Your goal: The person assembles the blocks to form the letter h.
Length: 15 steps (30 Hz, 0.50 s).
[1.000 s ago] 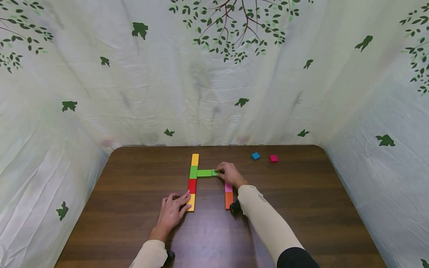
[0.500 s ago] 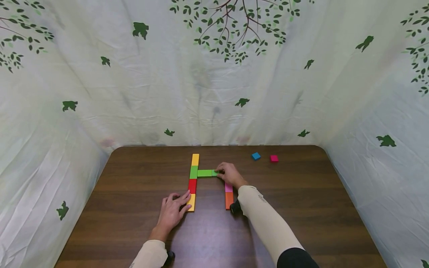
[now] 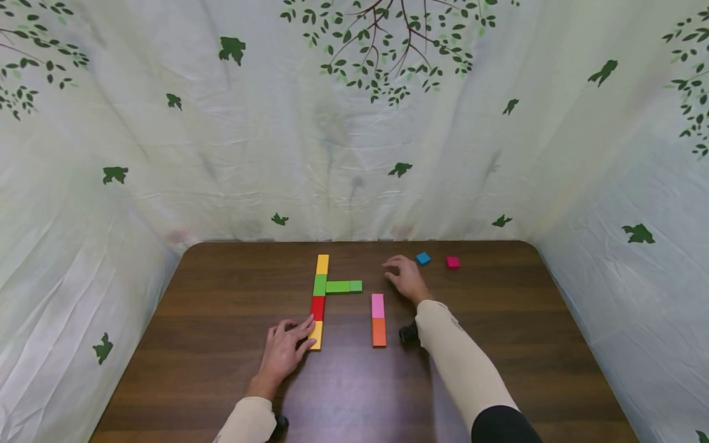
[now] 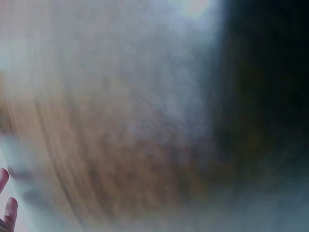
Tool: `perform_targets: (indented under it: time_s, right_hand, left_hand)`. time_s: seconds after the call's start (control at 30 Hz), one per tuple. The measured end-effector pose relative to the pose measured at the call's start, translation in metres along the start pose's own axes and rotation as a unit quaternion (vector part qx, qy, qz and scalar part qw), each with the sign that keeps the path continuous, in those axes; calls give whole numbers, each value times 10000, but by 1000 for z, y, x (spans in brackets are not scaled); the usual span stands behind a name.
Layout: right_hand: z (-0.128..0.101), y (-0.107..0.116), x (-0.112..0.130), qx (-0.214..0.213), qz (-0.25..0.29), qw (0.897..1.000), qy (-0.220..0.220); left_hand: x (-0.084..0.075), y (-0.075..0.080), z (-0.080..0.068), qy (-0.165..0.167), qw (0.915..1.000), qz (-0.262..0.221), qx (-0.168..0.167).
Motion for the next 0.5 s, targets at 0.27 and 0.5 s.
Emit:
perform_targets:
  time_s: [0.27,0.5]
  right_hand:
    - [-11,33,-45,-196,-45,9983,-551]
    - [-16,43,-62,-5,118,9981,-599]
  left_hand:
    - [0,0,0,-2,10000,6,38]
    - [-1,0,0,-15,10000,52,22]
Point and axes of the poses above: each hand's wrist, its own z-axis towards the middle knuckle, its own y-axis out of the back of the hand, x = y × z, the point moved 4 cm from there along z, towards the middle knuckle, and after that the axes turned 5 degrees about y, right-handed, at the moved point
